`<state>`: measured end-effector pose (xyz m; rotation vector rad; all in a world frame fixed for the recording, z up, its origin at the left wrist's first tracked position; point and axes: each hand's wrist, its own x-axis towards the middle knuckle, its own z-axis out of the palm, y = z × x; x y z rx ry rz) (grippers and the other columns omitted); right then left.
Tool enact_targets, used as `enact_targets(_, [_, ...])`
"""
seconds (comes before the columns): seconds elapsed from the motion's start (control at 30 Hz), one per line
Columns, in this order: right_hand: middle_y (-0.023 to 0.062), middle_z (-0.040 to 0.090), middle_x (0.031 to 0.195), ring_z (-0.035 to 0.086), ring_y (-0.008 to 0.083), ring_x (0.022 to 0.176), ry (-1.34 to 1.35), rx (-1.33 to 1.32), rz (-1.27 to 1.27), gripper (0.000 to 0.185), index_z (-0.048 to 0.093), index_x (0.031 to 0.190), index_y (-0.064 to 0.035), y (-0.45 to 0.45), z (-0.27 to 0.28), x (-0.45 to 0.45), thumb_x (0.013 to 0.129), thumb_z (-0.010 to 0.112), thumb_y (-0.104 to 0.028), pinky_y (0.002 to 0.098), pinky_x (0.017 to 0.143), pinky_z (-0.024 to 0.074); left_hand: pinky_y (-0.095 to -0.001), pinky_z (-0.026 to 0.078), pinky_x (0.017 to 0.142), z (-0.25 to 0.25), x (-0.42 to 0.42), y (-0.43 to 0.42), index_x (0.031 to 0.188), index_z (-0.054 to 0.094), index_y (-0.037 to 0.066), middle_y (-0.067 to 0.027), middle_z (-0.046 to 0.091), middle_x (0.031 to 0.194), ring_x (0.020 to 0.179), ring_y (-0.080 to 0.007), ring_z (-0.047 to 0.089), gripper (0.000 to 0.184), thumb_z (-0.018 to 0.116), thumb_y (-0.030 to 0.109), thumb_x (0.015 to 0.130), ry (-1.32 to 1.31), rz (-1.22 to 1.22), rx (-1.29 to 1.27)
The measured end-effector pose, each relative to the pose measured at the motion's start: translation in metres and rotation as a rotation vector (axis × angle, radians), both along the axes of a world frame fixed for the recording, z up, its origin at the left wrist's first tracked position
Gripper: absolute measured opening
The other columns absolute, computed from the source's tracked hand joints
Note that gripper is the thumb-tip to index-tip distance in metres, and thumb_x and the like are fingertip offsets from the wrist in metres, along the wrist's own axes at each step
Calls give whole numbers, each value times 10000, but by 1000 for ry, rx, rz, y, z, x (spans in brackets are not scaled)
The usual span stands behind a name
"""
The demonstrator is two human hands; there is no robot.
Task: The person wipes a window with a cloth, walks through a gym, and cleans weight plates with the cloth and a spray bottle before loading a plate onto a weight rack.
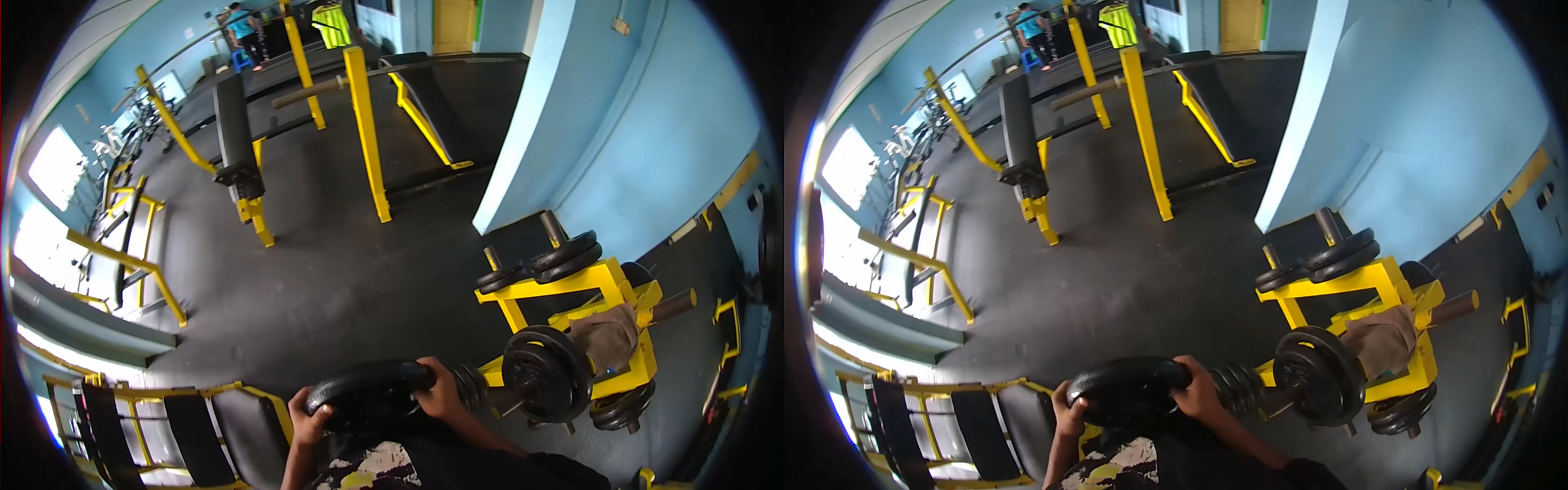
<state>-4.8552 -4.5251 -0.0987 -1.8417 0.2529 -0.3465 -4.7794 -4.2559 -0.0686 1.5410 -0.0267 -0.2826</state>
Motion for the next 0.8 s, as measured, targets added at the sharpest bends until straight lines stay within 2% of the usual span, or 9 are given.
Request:
enact_targets(0.17, [163, 640, 976, 651, 345, 945, 47, 17, -177, 465, 548, 1091, -40, -29, 26, 78, 652, 690, 20, 376, 822, 503, -266, 498, 674, 16, 114, -49, 951, 608, -45, -44, 634, 809, 736, -123, 598, 628, 829, 471, 671, -11, -175, -45])
enact_targets(0.27, [168, 643, 971, 655, 344, 948, 82, -5, -320, 454, 548, 1086, -35, -49, 23, 122, 658, 687, 20, 367, 818, 505, -266, 483, 660, -20, 182, -77, 937, 606, -40, -36, 625, 794, 723, -120, 580, 629, 813, 494, 675, -57, -217, -45])
enact_targets(0.33, [169, 645, 967, 657, 343, 949, 88, -38, -409, 448, 549, 1085, -33, -63, 17, 150, 661, 687, 18, 362, 816, 506, -361, 541, 759, -56, 237, -88, 1189, 473, -43, -113, 603, 948, 796, -201, 619, 767, 806, 459, 715, -22, -396, -35])
enact_targets(0.4, [175, 647, 968, 656, 350, 960, 124, 11, -479, 448, 551, 1092, -33, -77, 10, 179, 668, 686, 15, 370, 826, 506, -328, 523, 710, -56, 292, -126, 1138, 518, -51, -98, 613, 907, 776, -184, 612, 717, 807, 448, 712, 19, -536, -56])
enact_targets(0.43, [175, 647, 968, 656, 350, 960, 134, 14, -526, 448, 551, 1092, -33, -77, 9, 191, 668, 686, 15, 370, 826, 506, -257, 465, 640, -48, 315, -151, 938, 613, -49, -31, 626, 800, 711, -112, 568, 587, 809, 449, 696, 1, -571, -85])
enact_targets(0.53, [184, 645, 978, 654, 352, 976, 210, -78, -728, 445, 554, 1099, -29, -101, 10, 235, 675, 680, 23, 372, 836, 505, -259, 466, 647, -62, 392, -207, 948, 620, -55, -42, 639, 822, 723, -115, 573, 563, 811, 417, 706, 19, -775, -113])
enact_targets(0.6, [150, 631, 946, 645, 250, 945, 199, -69, -897, 462, 537, 1093, -20, -107, 13, 252, 655, 670, 39, 343, 867, 489, -264, 475, 671, -48, 430, -253, 962, 626, -62, -53, 646, 837, 744, -123, 585, 567, 815, 409, 708, 76, -904, -128])
enact_targets(0.73, [139, 632, 955, 638, 240, 956, 248, 59, -1204, 469, 540, 1090, -22, -123, 35, 274, 645, 667, 50, 338, 872, 484, -272, 492, 710, -28, 468, -359, 995, 633, -72, -61, 651, 843, 768, -136, 607, 583, 826, 396, 706, 89, -1134, -148])
enact_targets(0.8, [157, 649, 1004, 649, 307, 990, 237, 129, -1337, 509, 544, 1122, -18, -135, 35, 275, 640, 695, 47, 347, 896, 484, -270, 491, 712, -22, 476, -411, 1007, 642, -43, -49, 650, 836, 764, -125, 601, 559, 831, 387, 704, 88, -1340, -88])
